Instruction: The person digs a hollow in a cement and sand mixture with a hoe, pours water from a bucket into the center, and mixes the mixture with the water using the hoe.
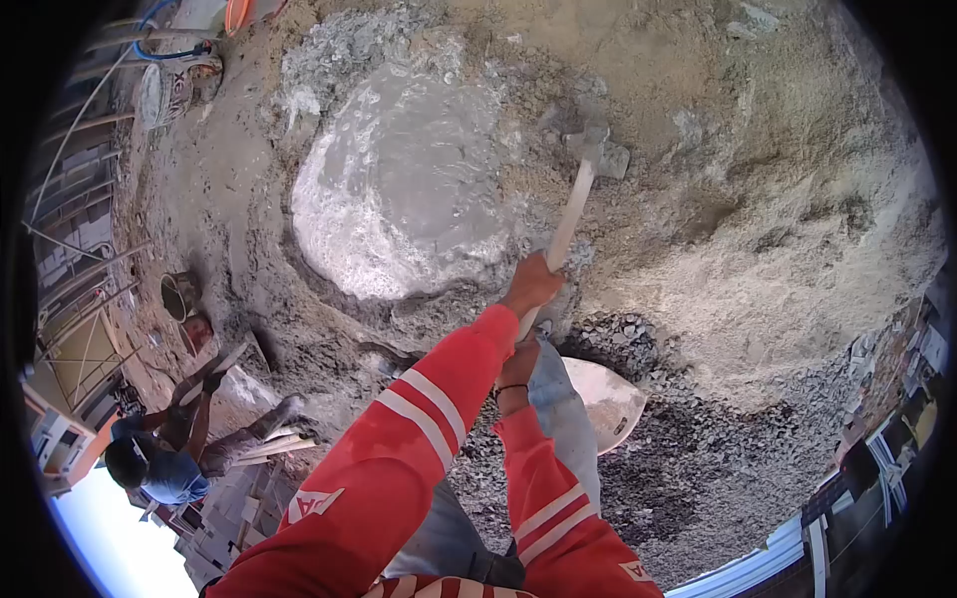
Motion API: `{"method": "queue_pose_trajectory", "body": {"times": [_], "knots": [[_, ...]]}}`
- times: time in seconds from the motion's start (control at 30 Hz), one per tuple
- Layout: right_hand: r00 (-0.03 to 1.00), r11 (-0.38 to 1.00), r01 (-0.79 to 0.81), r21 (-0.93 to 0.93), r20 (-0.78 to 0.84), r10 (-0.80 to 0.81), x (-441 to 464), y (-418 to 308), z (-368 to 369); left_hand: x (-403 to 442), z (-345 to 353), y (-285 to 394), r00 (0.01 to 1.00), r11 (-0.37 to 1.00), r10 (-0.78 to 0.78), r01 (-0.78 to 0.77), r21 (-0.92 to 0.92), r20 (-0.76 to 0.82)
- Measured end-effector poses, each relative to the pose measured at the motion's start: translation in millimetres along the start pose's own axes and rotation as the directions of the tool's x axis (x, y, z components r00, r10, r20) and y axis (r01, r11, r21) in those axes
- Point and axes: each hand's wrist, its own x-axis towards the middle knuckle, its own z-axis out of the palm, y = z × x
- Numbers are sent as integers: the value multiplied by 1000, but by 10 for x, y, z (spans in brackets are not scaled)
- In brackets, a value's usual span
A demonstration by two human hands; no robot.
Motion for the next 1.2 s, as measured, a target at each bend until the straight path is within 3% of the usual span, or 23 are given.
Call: {"method": "queue_pose_trajectory", "body": {"times": [0.03, 0.1, 0.2, 0.3, 0.37, 0.5, 0.57, 0.73, 0.83, 0.9, 1.0, 1.07, 1.13, 1.2], "knots": [[993, 993, -115, 24, 31, 114, -146, 64, 4, -80, -87, 33, 1000, 1000, -3, 2, -7, -15], [948, 949, -313, 36, 79, 310, -450, 165, 33, -312, -312, 34, 964, 972, -223, 232, -48, 146], [883, 890, -454, -40, 115, 455, -871, 346, 122, -614, -477, -167, 991, 989, -95, 105, -105, 98], [867, 870, -478, -122, 91, 489, -1357, 537, 218, -1046, -606, -441, 981, 985, -95, 117, -123, 171], [875, 871, -463, -167, 69, 478, -1632, 721, 249, -1387, -709, -526, 997, 987, -43, 52, -151, 62], [916, 896, -385, -220, 23, 400, -1924, 825, 290, -1737, -874, -507, 998, 989, 9, 1, -150, 63], [948, 925, -307, -224, 11, 317, -1946, 743, 274, -1836, -819, -409, 986, 956, 127, -151, -253, -106], [1000, 973, -29, -229, -18, 26, -1737, 80, 111, -2027, -984, 399, 966, 927, 259, -255, -275, -21], [997, 967, 74, -243, -18, -80, -1554, -127, 43, -1826, -883, 647, 933, 880, 338, -359, -312, -119], [996, 962, 79, -261, -29, -90, -1457, 37, 4, -1644, -642, 551, 925, 895, 351, -378, -236, -149], [998, 961, 5, -277, -59, -22, -1393, 451, -41, -1330, -221, -64, 964, 959, 265, -266, -96, -27], [996, 951, -77, -301, -71, 58, -1421, 697, -171, -1445, -262, -368, 994, 997, -73, 69, 44, 81], [990, 933, -142, -330, -63, 128, -1448, 769, -235, -1545, -261, -562, 974, 972, -203, 188, 142, 98], [995, 906, -79, -416, 19, 96, -1343, 860, -388, -1441, -344, -421, 958, 964, -245, 225, 138, 148]]}}
